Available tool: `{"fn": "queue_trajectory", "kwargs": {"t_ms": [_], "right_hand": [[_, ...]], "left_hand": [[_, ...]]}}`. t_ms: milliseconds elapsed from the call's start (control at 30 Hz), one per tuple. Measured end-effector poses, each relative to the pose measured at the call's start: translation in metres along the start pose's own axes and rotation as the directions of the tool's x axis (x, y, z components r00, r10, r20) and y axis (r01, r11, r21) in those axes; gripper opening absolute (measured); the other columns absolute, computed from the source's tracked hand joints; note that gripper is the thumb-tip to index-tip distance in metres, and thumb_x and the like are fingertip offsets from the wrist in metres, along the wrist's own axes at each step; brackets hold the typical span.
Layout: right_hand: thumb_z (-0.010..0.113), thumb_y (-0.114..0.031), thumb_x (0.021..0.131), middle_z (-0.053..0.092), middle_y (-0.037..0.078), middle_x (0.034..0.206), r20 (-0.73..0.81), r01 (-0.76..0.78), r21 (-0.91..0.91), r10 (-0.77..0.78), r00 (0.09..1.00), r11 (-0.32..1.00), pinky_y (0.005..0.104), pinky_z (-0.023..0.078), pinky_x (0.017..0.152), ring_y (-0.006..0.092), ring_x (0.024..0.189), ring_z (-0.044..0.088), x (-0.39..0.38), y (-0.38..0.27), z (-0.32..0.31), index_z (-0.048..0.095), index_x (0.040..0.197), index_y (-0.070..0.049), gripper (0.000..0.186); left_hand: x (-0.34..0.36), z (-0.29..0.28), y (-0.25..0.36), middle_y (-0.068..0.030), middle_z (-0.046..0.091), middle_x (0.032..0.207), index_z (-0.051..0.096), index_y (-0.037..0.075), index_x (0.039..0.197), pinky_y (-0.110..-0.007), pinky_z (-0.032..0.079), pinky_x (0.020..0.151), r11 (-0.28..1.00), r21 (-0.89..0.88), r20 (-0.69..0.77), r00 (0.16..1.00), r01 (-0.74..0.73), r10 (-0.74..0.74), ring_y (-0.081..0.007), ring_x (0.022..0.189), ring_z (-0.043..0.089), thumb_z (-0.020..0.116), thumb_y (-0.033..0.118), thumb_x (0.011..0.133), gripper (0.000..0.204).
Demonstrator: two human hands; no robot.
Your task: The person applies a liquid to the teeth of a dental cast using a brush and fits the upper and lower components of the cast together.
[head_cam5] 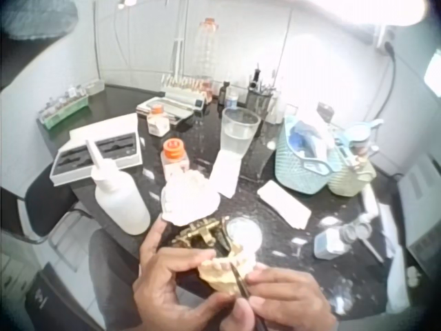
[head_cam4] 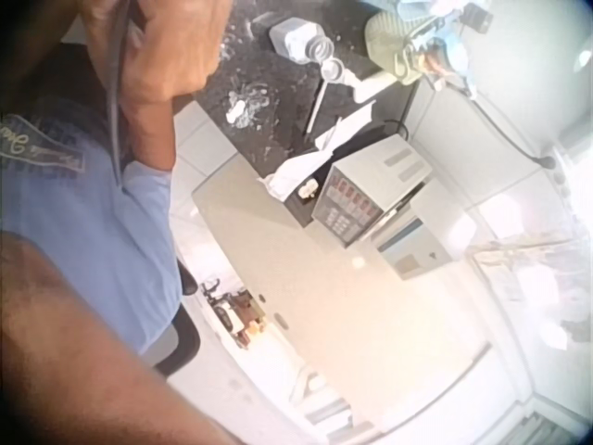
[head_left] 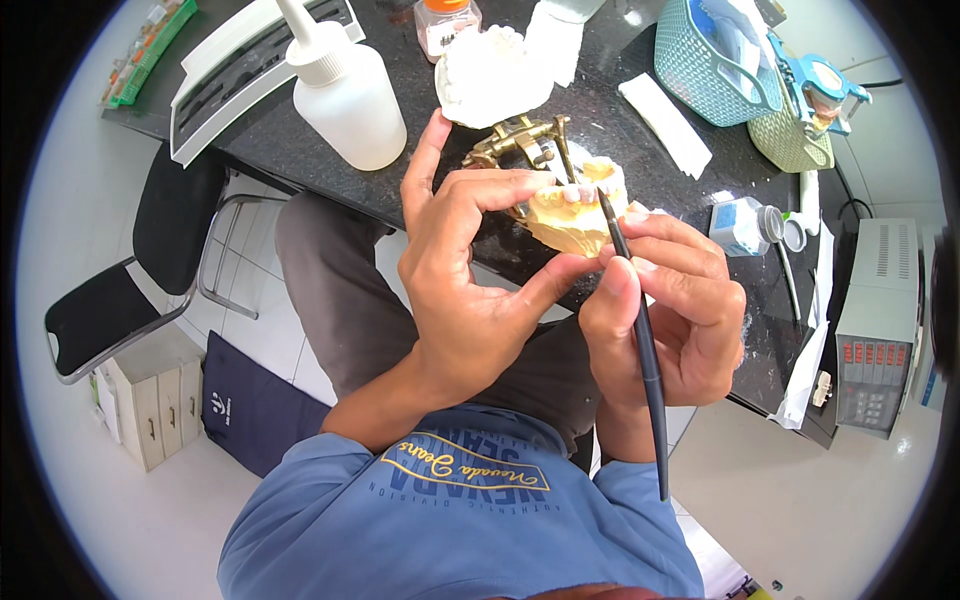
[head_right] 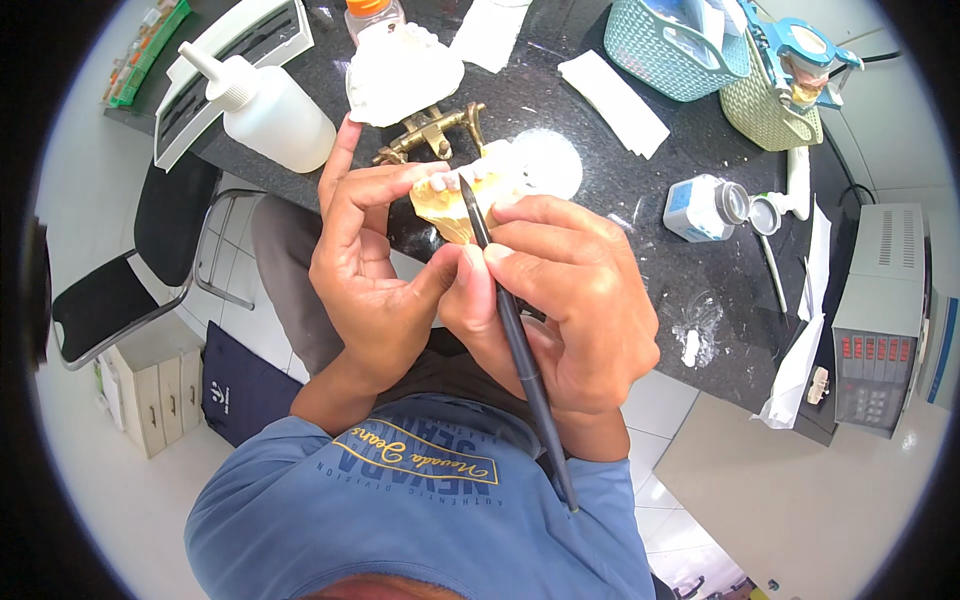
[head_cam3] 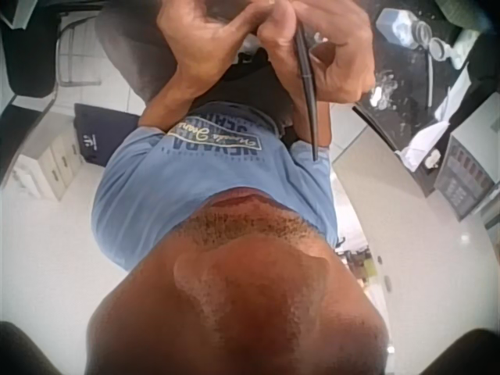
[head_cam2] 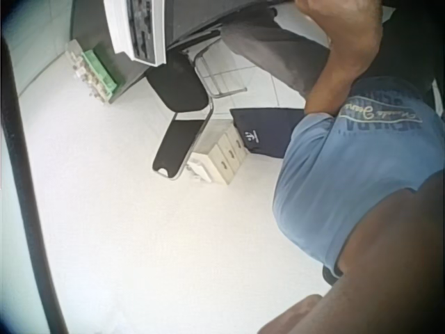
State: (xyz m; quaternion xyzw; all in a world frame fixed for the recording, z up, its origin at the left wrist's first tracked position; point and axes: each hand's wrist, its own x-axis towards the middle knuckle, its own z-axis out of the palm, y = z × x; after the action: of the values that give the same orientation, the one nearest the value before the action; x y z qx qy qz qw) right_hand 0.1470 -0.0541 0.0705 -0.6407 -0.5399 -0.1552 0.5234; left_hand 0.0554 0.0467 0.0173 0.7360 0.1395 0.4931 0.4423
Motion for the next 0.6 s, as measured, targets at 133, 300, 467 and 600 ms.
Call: {"fn": "queue_trajectory", "kwargs": {"t_ms": [133,300,467,600], "right_hand": [[0.069,0.001,0.081,0.065,0.017,0.08,-0.009,0.007,0.004,-0.007,1.0,1.0,0.0413,0.054,0.081,0.0308,0.085,0.068,-0.0001,0.0006,0.0012,0.048,0.087,-0.001,0.022],[0.069,0.001,0.081,0.066,0.017,0.079,-0.004,0.016,0.002,-0.016,1.0,1.0,0.0412,0.054,0.081,0.0307,0.084,0.067,0.0008,0.0011,0.0013,0.049,0.087,-0.001,0.021],[0.069,0.0,0.082,0.066,0.017,0.079,0.001,0.006,-0.006,-0.006,1.0,1.0,0.0412,0.054,0.081,0.0306,0.085,0.067,0.0007,0.0007,0.0012,0.049,0.087,-0.001,0.021],[0.07,-0.001,0.082,0.066,0.016,0.078,-0.004,0.011,0.002,-0.011,1.0,1.0,0.0411,0.054,0.081,0.0303,0.084,0.067,0.0003,0.0016,0.0016,0.05,0.087,-0.001,0.021]], "left_hand": [[-0.0001,-0.0004,-0.0005,-0.0162,0.058,0.113,0.055,-0.003,0.108,-0.04,0.037,0.108,1.0,-0.009,0.009,1.0,-0.001,0.001,-0.0345,0.141,0.025,0.082,0.021,0.077,0.048],[0.0002,0.0005,-0.0006,-0.0172,0.057,0.113,0.054,-0.002,0.109,-0.041,0.036,0.108,0.999,-0.033,-0.001,1.0,-0.005,0.005,-0.034,0.14,0.027,0.082,0.02,0.077,0.048],[-0.0001,0.0,-0.0016,-0.0177,0.057,0.113,0.053,-0.002,0.109,-0.041,0.037,0.108,1.0,-0.021,0.013,1.0,-0.008,0.008,-0.0334,0.14,0.028,0.082,0.019,0.077,0.048],[-0.0005,0.0004,-0.0021,-0.0173,0.057,0.113,0.053,-0.002,0.109,-0.04,0.038,0.107,0.999,-0.043,0.004,1.0,-0.001,0.001,-0.033,0.14,0.028,0.082,0.018,0.076,0.048]]}}
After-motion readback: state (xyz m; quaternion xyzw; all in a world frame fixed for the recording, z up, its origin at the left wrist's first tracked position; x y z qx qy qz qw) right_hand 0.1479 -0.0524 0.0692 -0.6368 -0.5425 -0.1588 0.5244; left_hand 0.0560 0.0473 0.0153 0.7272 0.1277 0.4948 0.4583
